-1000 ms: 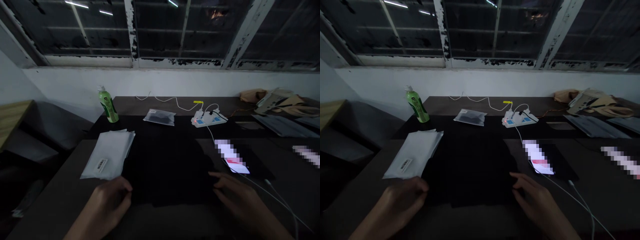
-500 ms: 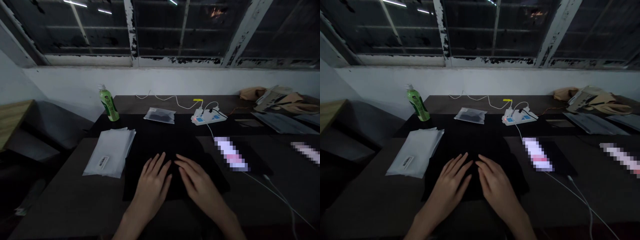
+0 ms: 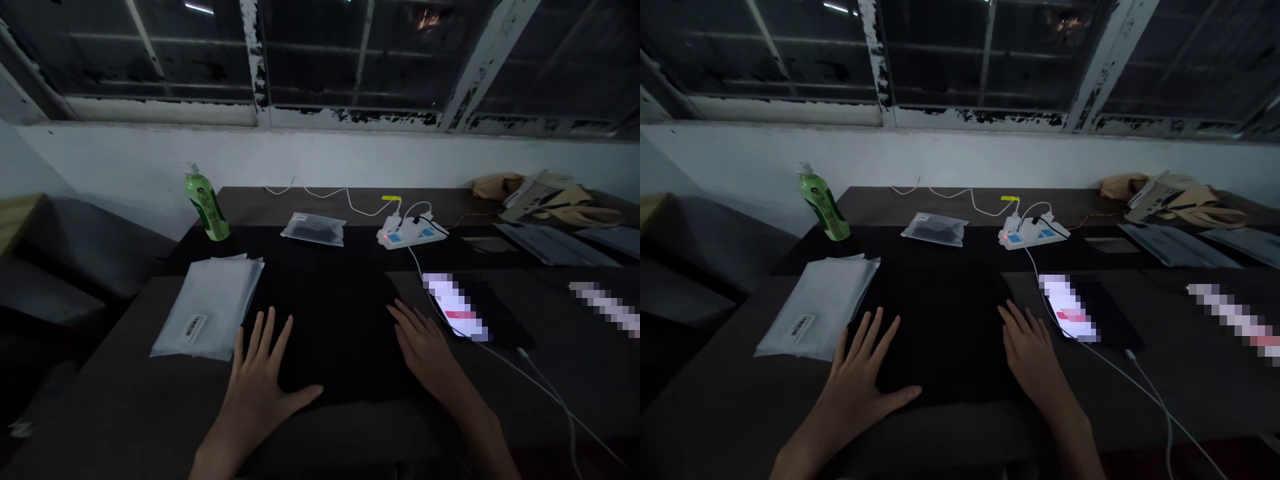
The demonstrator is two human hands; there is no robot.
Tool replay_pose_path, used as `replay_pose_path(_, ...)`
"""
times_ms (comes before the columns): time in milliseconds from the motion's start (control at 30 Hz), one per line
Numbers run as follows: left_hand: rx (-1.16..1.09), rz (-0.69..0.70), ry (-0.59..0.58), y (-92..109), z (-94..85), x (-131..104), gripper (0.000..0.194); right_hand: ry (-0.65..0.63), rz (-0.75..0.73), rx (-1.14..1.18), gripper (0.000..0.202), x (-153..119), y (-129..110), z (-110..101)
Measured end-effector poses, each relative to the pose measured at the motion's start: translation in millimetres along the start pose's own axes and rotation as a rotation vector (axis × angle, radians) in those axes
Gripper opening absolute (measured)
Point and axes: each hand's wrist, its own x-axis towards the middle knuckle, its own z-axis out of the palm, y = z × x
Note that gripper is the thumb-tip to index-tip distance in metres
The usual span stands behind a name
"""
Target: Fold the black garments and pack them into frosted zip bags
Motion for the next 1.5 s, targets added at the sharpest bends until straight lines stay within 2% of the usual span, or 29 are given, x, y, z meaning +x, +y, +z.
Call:
replay_pose_path(133,-0.079,0.047,-0.007,-6.8,-6.9,3.7,0.099,0.025,-0.115,0.000,0.044,10.2,9.5,-5.0)
replay_pose_path(233,-0.154,0.008,0.103,-14.6,-12.5,3.7,0.070,0.033,-0.193,0.046,0.026,22.4,15.5,-17.2)
replay_pose_path(300,-0.211,-0.043,0.204,-19.8,-15.3,1.4,0.047,0.012,-0.225,0.101,0.012,31.0,15.9,-32.4)
replay_pose_path(367,-0.271,-0.092,0.289,-24.1,-17.3,-1.8,0.034,-0.088,-0.215,0.152,0.003,39.4,10.0,-52.3)
replay_pose_path(467,-0.325,-0.138,0.362,-29.4,-20.0,-6.1,0.024,-0.319,-0.152,0.222,0.004,51.3,-13.1,-82.3)
replay_pose_path(567,-0.333,-0.167,0.416,-35.1,-23.7,-8.5,0.019,-0.398,-0.085,0.419,0.008,61.0,-46.4,-98.2)
replay_pose_path(667,-0.358,-0.197,0.449,-39.2,-27.9,-10.3,0.018,-0.509,0.008,0.733,0.025,66.1,-75.4,-95.9)
replay_pose_path(733,-0.362,-0.201,0.458,-39.6,-30.5,-11.5,0.018,-0.583,0.005,0.940,0.034,65.2,-86.3,-89.5)
replay_pose_path(800,-0.354,-0.189,0.462,-37.4,-33.0,-12.5,0.017,-0.547,-0.006,1.032,0.037,59.7,-89.4,-83.6)
replay_pose_path(900,-0.341,-0.153,0.459,-28.0,-36.8,-12.6,0.014,-0.359,0.044,0.871,0.030,41.9,-84.8,-78.0)
replay_pose_path(967,-0.334,-0.125,0.443,-17.1,-38.5,-11.7,0.013,-0.296,0.104,0.681,0.026,25.1,-81.0,-74.3)
replay_pose_path(1067,-0.295,-0.090,0.362,3.4,-36.6,-7.4,0.015,-0.274,0.185,0.529,0.029,0.4,-80.4,-65.1)
replay_pose_path(1200,-0.168,-0.082,0.274,24.0,-22.2,6.2,0.031,-0.280,0.237,0.583,0.031,-16.0,-88.5,-52.3)
replay_pose_path(1333,-0.070,-0.113,0.272,27.4,-9.1,23.7,0.018,-0.272,0.242,0.585,0.033,-15.2,-96.0,-48.0)
replay_pose_path(1500,-0.136,-0.116,0.328,32.4,-20.4,40.7,0.008,-0.279,0.295,0.585,0.039,-13.1,-97.7,-45.4)
